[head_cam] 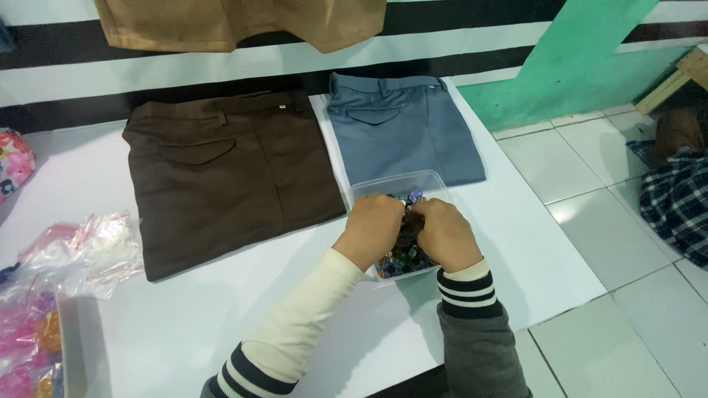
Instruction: The person sorts colorful buttons from a clear plastic container onto a white table, then places several pink buttons into a small ziplock bag and seals it. The person continues to sort buttons from the container throughout the clip.
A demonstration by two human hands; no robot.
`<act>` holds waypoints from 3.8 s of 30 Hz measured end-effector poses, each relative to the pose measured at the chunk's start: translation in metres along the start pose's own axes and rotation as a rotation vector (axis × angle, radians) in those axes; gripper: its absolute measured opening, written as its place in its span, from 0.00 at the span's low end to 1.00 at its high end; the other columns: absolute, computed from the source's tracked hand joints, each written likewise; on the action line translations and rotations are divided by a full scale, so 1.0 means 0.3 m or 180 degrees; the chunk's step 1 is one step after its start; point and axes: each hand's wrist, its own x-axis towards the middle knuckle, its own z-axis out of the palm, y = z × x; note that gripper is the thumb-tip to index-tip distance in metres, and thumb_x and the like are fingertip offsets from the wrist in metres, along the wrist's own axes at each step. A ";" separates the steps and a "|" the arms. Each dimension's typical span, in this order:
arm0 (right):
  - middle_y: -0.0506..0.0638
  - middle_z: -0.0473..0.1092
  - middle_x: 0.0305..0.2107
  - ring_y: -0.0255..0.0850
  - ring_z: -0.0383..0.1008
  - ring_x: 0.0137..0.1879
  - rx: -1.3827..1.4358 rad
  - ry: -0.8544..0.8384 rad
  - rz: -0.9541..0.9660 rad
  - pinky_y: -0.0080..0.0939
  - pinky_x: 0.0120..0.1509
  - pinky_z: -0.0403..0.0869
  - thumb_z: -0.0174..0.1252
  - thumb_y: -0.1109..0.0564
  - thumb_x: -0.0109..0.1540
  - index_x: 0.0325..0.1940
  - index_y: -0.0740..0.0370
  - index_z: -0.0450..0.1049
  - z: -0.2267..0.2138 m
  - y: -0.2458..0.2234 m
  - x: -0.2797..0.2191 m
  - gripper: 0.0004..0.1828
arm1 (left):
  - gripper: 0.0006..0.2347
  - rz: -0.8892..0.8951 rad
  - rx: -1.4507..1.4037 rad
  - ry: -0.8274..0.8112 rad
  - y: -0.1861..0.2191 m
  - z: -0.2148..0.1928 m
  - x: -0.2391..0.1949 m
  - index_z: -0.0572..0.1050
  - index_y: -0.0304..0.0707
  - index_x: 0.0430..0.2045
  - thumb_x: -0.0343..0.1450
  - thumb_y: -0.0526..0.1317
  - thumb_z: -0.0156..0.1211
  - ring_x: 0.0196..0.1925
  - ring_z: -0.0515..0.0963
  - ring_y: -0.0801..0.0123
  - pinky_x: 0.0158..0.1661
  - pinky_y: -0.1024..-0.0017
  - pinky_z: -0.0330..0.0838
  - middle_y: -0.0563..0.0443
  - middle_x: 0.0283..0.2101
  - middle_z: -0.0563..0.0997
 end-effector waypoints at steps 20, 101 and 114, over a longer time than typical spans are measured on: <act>0.67 0.74 0.42 0.60 0.78 0.52 0.0383 0.0147 -0.0311 0.50 0.55 0.78 0.51 0.72 0.60 0.55 0.67 0.79 -0.039 -0.022 -0.019 0.21 | 0.09 0.0021 -0.0080 -0.0013 -0.001 -0.024 0.008 0.77 0.32 0.11 0.64 0.25 0.62 0.22 0.74 0.63 0.31 0.71 0.71 0.43 0.14 0.74; 0.50 0.58 0.04 0.35 0.46 0.12 0.1378 -0.0980 -0.0913 0.36 0.18 0.50 0.38 0.52 0.67 0.10 0.59 0.64 0.035 -0.002 -0.039 0.30 | 0.11 -0.0076 -0.0394 -0.0008 0.080 -0.223 -0.200 0.79 0.29 0.39 0.68 0.25 0.50 0.45 0.83 0.48 0.66 0.48 0.56 0.37 0.34 0.84; 0.75 0.74 0.48 0.61 0.79 0.55 0.1739 -0.0558 -0.0509 0.54 0.52 0.80 0.40 0.55 0.67 0.58 0.79 0.72 -0.234 -0.037 -0.086 0.26 | 0.05 -0.0347 0.0385 -0.0966 0.096 -0.130 -0.067 0.84 0.31 0.24 0.63 0.28 0.60 0.35 0.79 0.47 0.48 0.54 0.59 0.36 0.26 0.83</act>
